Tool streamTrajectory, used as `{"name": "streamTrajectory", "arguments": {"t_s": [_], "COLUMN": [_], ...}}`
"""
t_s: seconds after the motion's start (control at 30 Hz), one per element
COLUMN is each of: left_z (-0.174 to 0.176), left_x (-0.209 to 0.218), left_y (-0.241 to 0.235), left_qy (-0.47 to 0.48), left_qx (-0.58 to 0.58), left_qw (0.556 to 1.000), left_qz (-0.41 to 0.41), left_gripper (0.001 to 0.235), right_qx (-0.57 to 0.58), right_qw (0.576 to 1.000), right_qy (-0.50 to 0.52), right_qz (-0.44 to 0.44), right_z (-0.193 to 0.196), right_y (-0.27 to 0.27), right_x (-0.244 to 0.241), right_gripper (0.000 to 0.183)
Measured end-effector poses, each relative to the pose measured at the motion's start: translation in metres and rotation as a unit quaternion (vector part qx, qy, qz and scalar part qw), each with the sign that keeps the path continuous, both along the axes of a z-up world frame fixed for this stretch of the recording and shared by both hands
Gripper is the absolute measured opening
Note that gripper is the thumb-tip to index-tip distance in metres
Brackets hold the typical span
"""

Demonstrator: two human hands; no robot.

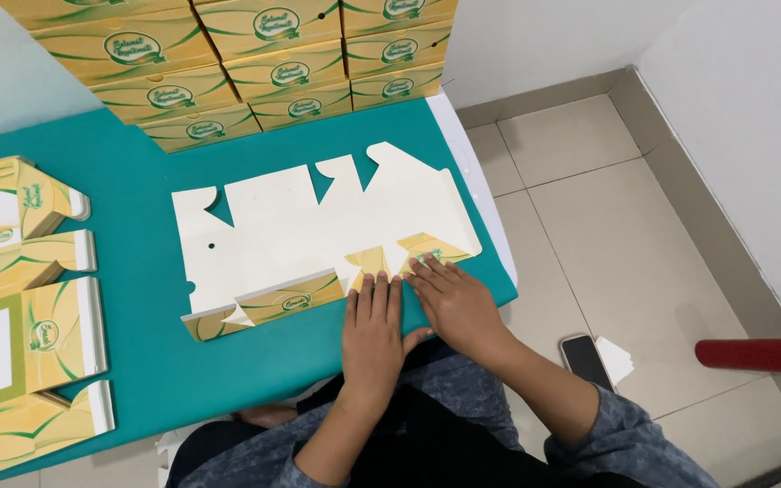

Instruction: The person folds flat cardboard pieces into small rectangular boxes on a teal table. They fold the sides, tuck flaps to form the box shape, and then place the completed boxes into a stack. The process is repeated for multiple units.

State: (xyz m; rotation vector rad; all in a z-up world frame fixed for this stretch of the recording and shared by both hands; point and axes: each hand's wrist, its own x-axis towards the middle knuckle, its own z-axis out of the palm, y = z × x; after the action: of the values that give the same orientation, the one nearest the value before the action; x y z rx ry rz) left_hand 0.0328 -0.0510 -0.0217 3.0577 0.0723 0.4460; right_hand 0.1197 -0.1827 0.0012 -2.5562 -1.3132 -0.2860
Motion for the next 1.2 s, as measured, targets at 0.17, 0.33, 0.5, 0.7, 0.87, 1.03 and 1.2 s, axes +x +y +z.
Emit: {"name": "streamTrajectory", "arguments": {"t_s": [0.17, 0.33, 0.5, 0.7, 0.87, 1.03, 1.2], "left_z": [0.001, 0.002, -0.009, -0.006, -0.002, 0.018, 0.023], "left_x": [0.0, 0.0, 0.0, -0.009, -0.032, -0.051, -0.061], "left_y": [0.0, 0.0, -0.002, 0.007, 0.023, 0.047, 0.061], "left_qy": [0.012, 0.018, -0.01, -0.018, -0.008, -0.046, -0.043], "left_qx": [0.003, 0.007, 0.055, 0.039, -0.027, -0.106, -0.149], "left_qw": [1.0, 1.0, 0.998, 0.999, 0.996, 0.988, 0.983], "left_qz": [0.004, 0.0, 0.017, -0.016, -0.085, -0.104, -0.095], "left_gripper": [0.085, 0.084, 0.091, 0.092, 0.076, 0.046, 0.025], "right_qx": [0.031, 0.033, 0.028, 0.083, 0.004, 0.069, 0.133], "right_qw": [0.995, 0.99, 0.991, 0.994, 0.994, 0.972, 0.928], "right_qy": [-0.036, -0.057, -0.1, 0.05, 0.061, 0.111, 0.2], "right_qz": [-0.086, -0.125, -0.084, -0.05, 0.09, 0.196, 0.284], "right_z": [-0.005, -0.002, -0.009, 0.0, 0.005, 0.03, 0.027], "right_y": [-0.006, -0.021, -0.041, -0.064, -0.079, -0.075, -0.058], "right_x": [-0.002, 0.005, 0.015, 0.057, 0.08, 0.049, 0.0], "right_gripper": [0.025, 0.024, 0.032, 0.028, 0.024, 0.022, 0.015]}}
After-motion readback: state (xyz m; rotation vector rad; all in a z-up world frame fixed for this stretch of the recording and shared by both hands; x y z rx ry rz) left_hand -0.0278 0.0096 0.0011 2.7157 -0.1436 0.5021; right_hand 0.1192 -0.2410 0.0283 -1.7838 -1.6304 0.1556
